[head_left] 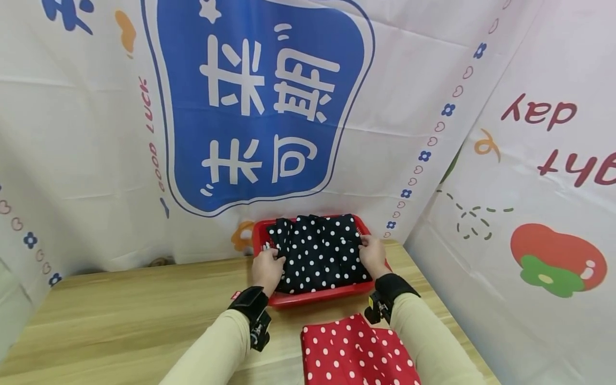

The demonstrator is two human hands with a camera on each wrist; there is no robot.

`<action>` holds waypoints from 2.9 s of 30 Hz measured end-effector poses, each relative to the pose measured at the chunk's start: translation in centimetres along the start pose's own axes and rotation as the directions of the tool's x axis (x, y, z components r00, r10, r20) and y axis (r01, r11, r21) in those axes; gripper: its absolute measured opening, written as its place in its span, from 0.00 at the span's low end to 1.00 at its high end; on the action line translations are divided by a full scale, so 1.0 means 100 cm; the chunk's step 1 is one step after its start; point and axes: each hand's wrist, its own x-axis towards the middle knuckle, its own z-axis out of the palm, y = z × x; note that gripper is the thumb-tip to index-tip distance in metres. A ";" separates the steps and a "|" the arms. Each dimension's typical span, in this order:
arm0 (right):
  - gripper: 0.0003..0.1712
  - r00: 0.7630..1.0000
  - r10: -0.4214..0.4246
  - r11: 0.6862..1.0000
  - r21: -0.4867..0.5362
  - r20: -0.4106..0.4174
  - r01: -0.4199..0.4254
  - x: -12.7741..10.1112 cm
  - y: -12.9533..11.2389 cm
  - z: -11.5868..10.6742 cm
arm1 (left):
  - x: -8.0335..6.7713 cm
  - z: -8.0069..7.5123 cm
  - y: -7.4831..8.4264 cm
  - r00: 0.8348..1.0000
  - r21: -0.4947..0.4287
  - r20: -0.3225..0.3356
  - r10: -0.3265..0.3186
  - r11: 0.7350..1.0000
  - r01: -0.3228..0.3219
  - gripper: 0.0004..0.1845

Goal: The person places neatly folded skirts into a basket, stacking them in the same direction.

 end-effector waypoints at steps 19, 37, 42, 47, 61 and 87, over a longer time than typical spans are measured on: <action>0.33 0.974 0.008 0.994 0.108 0.227 -0.034 -0.008 0.013 0.031 | -0.010 0.011 -0.011 0.981 0.046 0.187 -0.048 0.998 0.040 0.23; 0.31 0.954 -0.227 0.974 0.036 0.194 0.224 -0.068 -0.001 -0.040 | -0.060 -0.044 -0.016 0.966 -0.054 0.231 0.117 0.993 -0.107 0.30; 0.31 0.949 -0.248 0.969 0.031 0.193 0.246 -0.092 0.011 -0.046 | -0.078 -0.061 -0.029 0.958 -0.053 0.250 0.136 0.990 -0.127 0.33; 0.31 0.949 -0.249 0.968 0.022 0.196 0.249 -0.104 0.019 -0.045 | -0.089 -0.066 -0.034 0.946 -0.015 0.275 0.169 0.985 -0.172 0.34; 0.31 0.924 -0.285 0.953 -0.025 0.255 0.301 -0.145 0.015 -0.035 | -0.130 -0.057 -0.036 0.928 0.157 0.300 0.220 0.948 -0.275 0.33; 0.32 0.889 -0.249 0.938 -0.131 0.383 0.320 -0.204 0.030 -0.012 | -0.180 -0.076 -0.096 0.954 0.367 0.252 0.161 0.897 -0.248 0.30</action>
